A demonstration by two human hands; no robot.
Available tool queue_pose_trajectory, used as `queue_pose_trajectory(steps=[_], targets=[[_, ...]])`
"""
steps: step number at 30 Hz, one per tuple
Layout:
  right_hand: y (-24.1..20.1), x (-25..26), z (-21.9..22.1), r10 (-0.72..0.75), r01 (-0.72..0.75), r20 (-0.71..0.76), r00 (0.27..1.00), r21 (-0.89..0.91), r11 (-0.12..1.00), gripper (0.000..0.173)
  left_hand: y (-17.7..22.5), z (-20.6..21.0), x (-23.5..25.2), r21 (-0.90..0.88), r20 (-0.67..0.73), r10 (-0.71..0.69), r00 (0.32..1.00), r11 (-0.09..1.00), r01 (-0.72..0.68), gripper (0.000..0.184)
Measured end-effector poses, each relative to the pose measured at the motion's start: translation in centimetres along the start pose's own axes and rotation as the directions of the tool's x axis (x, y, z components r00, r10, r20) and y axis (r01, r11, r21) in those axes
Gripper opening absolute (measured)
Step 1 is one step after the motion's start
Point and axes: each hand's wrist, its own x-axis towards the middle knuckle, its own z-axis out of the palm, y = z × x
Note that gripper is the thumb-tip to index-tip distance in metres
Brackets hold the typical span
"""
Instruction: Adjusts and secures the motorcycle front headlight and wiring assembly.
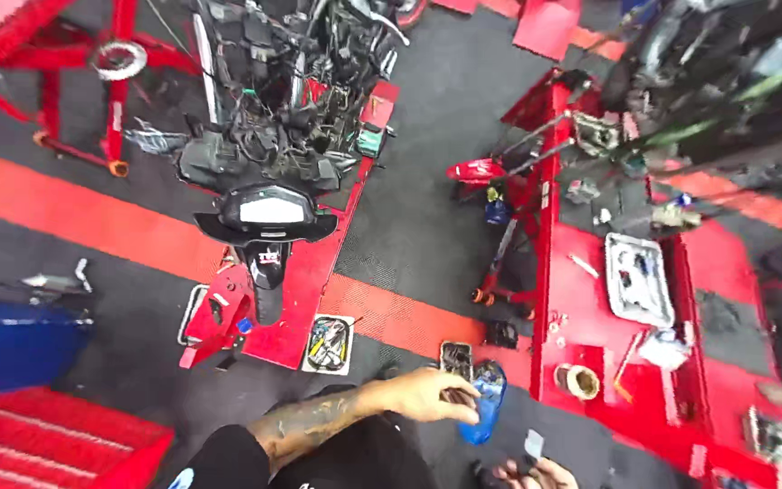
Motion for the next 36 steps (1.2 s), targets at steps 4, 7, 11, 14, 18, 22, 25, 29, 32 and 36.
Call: queue_pose_trajectory(steps=[4, 7, 11, 14, 18, 22, 25, 29, 32, 36], targets=[[-3.2, 13.6, 0.3, 0.098, -0.03, 0.427, 0.899, -0.164, 0.986, 0.036, 2.8, 1.2, 3.9, -0.35, -0.33, 0.045, 0.943, 0.922, -0.166, 0.035], [-3.5, 23.3, 4.5, 0.081, 0.023, 0.733, 0.676, -0.13, 0.991, 0.034, 3.7, -1.7, 5.8, -0.273, -0.658, 0.048, 0.752, 0.915, -0.297, 0.027], [-2.9, 32.2, 12.0, 0.112, -0.015, 0.92, 0.376, -0.114, 0.993, 0.029, 4.0, -6.7, 6.3, -0.127, -0.894, 0.055, 0.444, 0.92, -0.37, 0.021], [-2.9, 37.5, 16.7, 0.103, 0.003, 0.964, 0.244, -0.107, 0.994, 0.031, 3.8, -10.2, 7.7, -0.027, -0.967, 0.092, 0.238, 0.891, -0.454, 0.025], [-5.8, 45.3, 23.3, 0.058, 0.167, 0.989, 0.137, -0.081, 0.983, 0.032, 6.3, -16.4, 11.1, 0.166, -0.981, 0.192, 0.009, 0.867, -0.47, 0.026], [-8.8, 50.1, 29.9, 0.065, 0.008, 0.987, -0.147, -0.065, 0.998, 0.033, 9.9, -21.1, 10.8, 0.357, -0.934, 0.31, -0.178, 0.84, -0.408, 0.023], [-8.8, 52.7, 35.7, 0.188, -0.267, 0.901, -0.392, -0.306, 0.914, 0.031, 11.5, -23.7, 9.5, 0.513, -0.851, 0.401, -0.34, 0.776, -0.367, 0.024], [-8.1, 56.7, 45.8, 0.211, 0.144, 0.923, -0.321, -0.172, 0.974, 0.028, 11.6, -26.3, 7.2, 0.572, -0.741, 0.431, -0.516, 0.806, -0.149, 0.024], [-7.3, 59.3, 55.2, 0.119, 0.741, 0.966, -0.228, 0.093, 0.665, 0.02, 10.2, -30.6, 8.2, 0.405, -0.757, 0.202, -0.622, 0.892, -0.203, 0.023], [-5.7, 57.7, 64.9, 0.124, 0.914, 0.913, -0.388, 0.364, 0.178, 0.024, 9.9, -39.2, 9.5, 0.293, -0.724, -0.006, -0.69, 0.903, -0.315, 0.023]])
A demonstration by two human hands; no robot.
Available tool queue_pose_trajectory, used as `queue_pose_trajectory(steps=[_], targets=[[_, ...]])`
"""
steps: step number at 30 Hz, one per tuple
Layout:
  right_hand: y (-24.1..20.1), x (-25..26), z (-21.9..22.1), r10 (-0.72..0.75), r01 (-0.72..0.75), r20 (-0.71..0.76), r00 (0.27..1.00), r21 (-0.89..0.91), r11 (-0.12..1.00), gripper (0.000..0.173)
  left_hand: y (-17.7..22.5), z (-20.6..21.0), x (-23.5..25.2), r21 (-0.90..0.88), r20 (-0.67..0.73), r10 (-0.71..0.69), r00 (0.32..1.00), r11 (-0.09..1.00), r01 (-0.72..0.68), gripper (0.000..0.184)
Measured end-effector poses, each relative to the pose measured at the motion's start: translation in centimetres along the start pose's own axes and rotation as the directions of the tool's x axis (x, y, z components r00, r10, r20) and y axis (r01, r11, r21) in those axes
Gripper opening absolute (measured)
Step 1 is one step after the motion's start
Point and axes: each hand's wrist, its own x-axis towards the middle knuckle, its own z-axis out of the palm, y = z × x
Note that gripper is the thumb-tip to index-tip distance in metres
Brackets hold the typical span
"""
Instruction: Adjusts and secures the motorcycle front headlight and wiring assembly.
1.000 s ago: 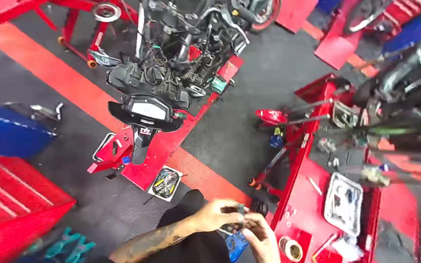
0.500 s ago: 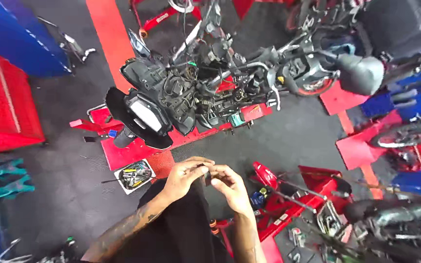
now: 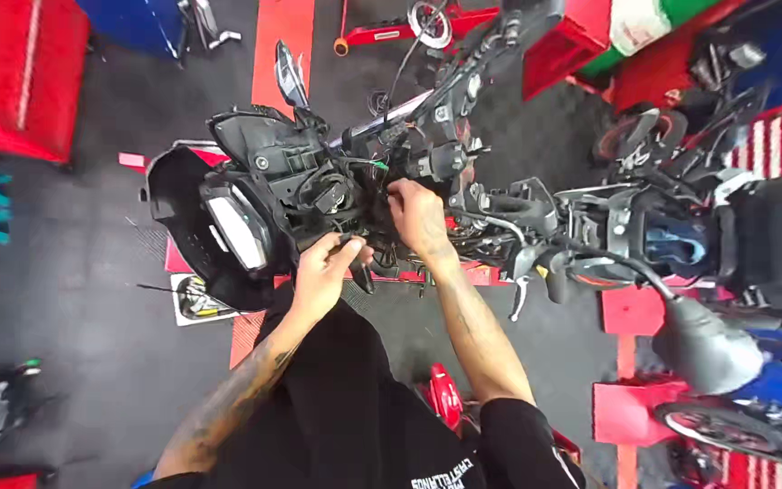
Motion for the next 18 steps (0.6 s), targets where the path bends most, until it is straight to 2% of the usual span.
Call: queue_pose_trajectory(steps=[2, 4, 7, 9, 11, 14, 18], targets=[[-0.3, 2.2, 1.0, 0.061, -0.044, 0.112, 0.992, -0.145, 0.988, 0.028, -0.9, 2.1, 1.9, -0.001, -0.035, -0.075, 0.997, 0.997, 0.075, 0.025], [-0.2, 3.5, 2.1, 0.107, -0.081, 0.128, 0.986, -0.195, 0.977, 0.026, -1.3, 3.0, 4.5, 0.071, -0.065, -0.1, 0.993, 0.992, 0.105, 0.025], [0.3, 3.4, 2.7, 0.091, -0.073, 0.097, 0.991, -0.174, 0.982, 0.019, -1.6, 2.9, 6.9, 0.341, -0.05, -0.14, 0.989, 0.928, 0.149, 0.027], [0.1, 3.8, 2.4, 0.068, -0.047, 0.097, 0.993, -0.2, 0.979, 0.018, -1.9, 2.5, 8.1, 0.525, -0.029, -0.098, 0.995, 0.845, 0.099, 0.028], [-0.2, 4.5, 2.2, 0.064, -0.035, 0.113, 0.992, -0.245, 0.969, 0.019, -2.3, 2.5, 9.3, 0.629, -0.011, -0.037, 0.999, 0.777, 0.036, 0.028], [-0.4, 4.2, 2.0, 0.124, -0.088, 0.119, 0.985, -0.271, 0.959, 0.019, -2.3, 3.5, 10.3, 0.693, 0.017, -0.046, 0.999, 0.721, 0.022, 0.027], [-0.3, 3.7, 2.9, 0.212, -0.19, 0.074, 0.974, -0.23, 0.955, 0.025, -1.9, 4.0, 11.4, 0.653, -0.015, -0.178, 0.984, 0.744, 0.145, 0.029]])
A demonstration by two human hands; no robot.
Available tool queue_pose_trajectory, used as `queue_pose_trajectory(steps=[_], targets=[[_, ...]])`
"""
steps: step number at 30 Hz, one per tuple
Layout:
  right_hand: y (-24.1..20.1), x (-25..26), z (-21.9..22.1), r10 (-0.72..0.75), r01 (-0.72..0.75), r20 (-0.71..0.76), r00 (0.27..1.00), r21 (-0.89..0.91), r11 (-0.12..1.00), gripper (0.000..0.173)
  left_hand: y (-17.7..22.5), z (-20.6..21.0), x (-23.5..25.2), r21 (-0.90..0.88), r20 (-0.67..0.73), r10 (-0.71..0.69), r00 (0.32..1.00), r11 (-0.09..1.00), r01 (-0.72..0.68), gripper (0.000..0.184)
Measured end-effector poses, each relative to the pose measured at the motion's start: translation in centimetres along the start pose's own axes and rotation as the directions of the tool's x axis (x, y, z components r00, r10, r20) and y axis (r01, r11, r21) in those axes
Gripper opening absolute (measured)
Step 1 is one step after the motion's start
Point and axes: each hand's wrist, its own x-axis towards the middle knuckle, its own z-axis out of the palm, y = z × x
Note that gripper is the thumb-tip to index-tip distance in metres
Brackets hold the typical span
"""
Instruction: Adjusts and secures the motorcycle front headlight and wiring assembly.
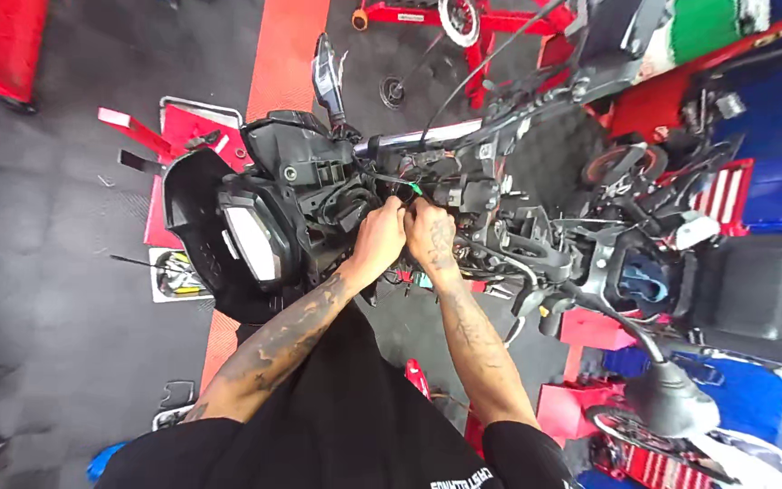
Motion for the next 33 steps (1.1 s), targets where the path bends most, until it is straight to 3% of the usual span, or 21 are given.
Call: queue_pose_trajectory(steps=[5, 11, 16, 20, 27, 33], targets=[[-0.2, 0.2, 0.8, 0.094, -0.096, 0.031, 0.995, 0.05, 0.994, 0.035, 1.2, -0.4, 0.4, -0.029, 0.059, -0.118, 0.991, 0.992, 0.12, 0.034], [-0.1, 0.1, 1.0, 0.137, -0.14, 0.032, 0.99, 0.096, 0.985, 0.04, 1.5, -0.4, 0.4, -0.008, 0.07, -0.138, 0.988, 0.99, 0.139, 0.035], [-0.5, -1.1, 0.1, 0.03, -0.031, -0.037, 0.999, -0.014, 0.999, 0.04, 1.5, -0.7, -0.2, -0.028, 0.069, -0.12, 0.99, 0.992, 0.122, 0.036], [0.3, -1.0, 0.2, -0.171, 0.171, -0.138, 0.975, -0.015, 0.985, 0.027, 1.6, -0.8, -0.4, -0.039, 0.063, -0.123, 0.99, 0.991, 0.125, 0.036], [2.1, 1.0, -1.8, -0.379, 0.381, 0.062, 0.923, -0.027, 0.924, 0.016, 1.6, -1.2, -0.4, -0.087, 0.084, -0.14, 0.986, 0.985, 0.148, 0.036], [2.9, 1.3, -0.5, -0.442, 0.44, 0.005, 0.897, -0.112, 0.891, 0.016, 1.4, -0.9, 0.2, -0.059, 0.071, -0.139, 0.988, 0.988, 0.143, 0.035]])
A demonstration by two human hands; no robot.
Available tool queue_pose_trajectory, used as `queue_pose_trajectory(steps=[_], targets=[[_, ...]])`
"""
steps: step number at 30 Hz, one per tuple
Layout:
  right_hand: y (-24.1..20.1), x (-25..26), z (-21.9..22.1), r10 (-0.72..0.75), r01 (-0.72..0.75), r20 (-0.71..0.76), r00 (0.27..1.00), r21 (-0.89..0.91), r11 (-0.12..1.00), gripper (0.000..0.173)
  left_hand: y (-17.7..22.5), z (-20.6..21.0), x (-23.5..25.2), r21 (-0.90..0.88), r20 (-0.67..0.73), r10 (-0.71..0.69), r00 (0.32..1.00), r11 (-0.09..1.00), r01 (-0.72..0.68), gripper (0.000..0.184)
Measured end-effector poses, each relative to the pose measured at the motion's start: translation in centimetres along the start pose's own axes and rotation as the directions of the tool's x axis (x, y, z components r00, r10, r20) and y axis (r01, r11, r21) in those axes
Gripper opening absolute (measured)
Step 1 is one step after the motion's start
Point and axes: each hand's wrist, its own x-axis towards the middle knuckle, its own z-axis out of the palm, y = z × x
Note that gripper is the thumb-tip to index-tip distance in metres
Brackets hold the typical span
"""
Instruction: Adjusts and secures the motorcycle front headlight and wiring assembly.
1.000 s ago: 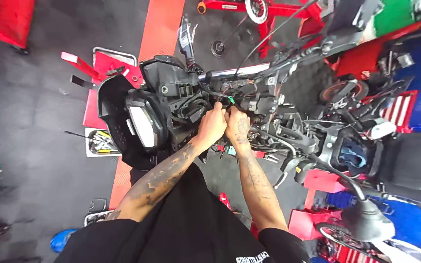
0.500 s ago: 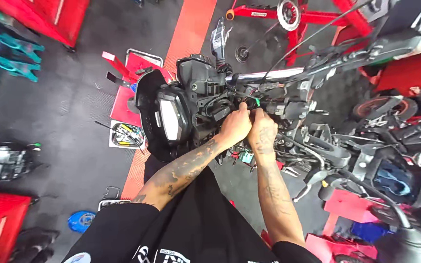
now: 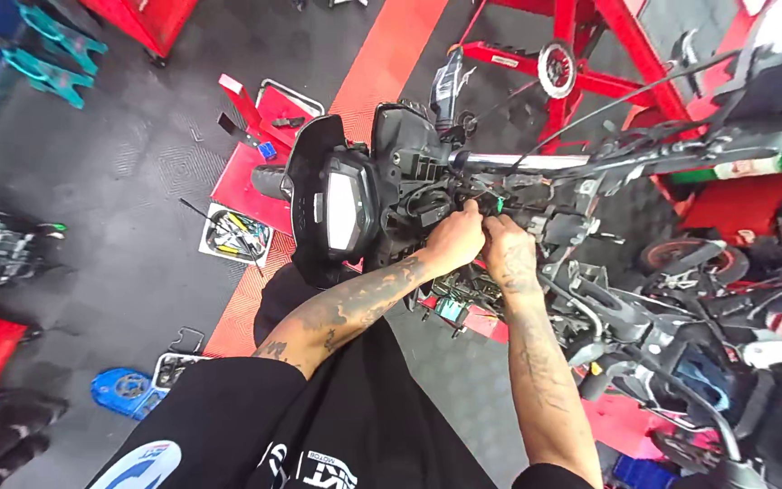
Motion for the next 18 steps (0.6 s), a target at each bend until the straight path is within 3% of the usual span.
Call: queue_pose_trajectory(steps=[4, 7, 12, 18], targets=[[-0.7, -0.1, 0.6, 0.073, -0.073, -0.019, 0.997, 0.012, 0.997, 0.018, 0.3, -0.2, -0.6, 0.017, -0.005, 0.006, 1.0, 1.0, -0.006, 0.035], [-2.2, -0.2, 0.3, 0.224, -0.224, 0.015, 0.975, 0.035, 0.974, 0.021, 1.7, -1.9, -3.1, -0.017, 0.03, -0.056, 0.998, 0.998, 0.056, 0.04], [-4.7, -0.7, -0.3, 0.512, -0.518, 0.077, 0.855, 0.094, 0.85, 0.028, -0.2, 0.9, 0.5, 0.122, -0.028, 0.002, 1.0, 0.993, 0.001, 0.04], [-5.2, -0.4, -0.8, 0.596, -0.608, 0.121, 0.794, 0.193, 0.77, 0.026, 0.2, 0.6, 0.5, 0.168, -0.045, -0.02, 0.999, 0.985, 0.027, 0.04]])
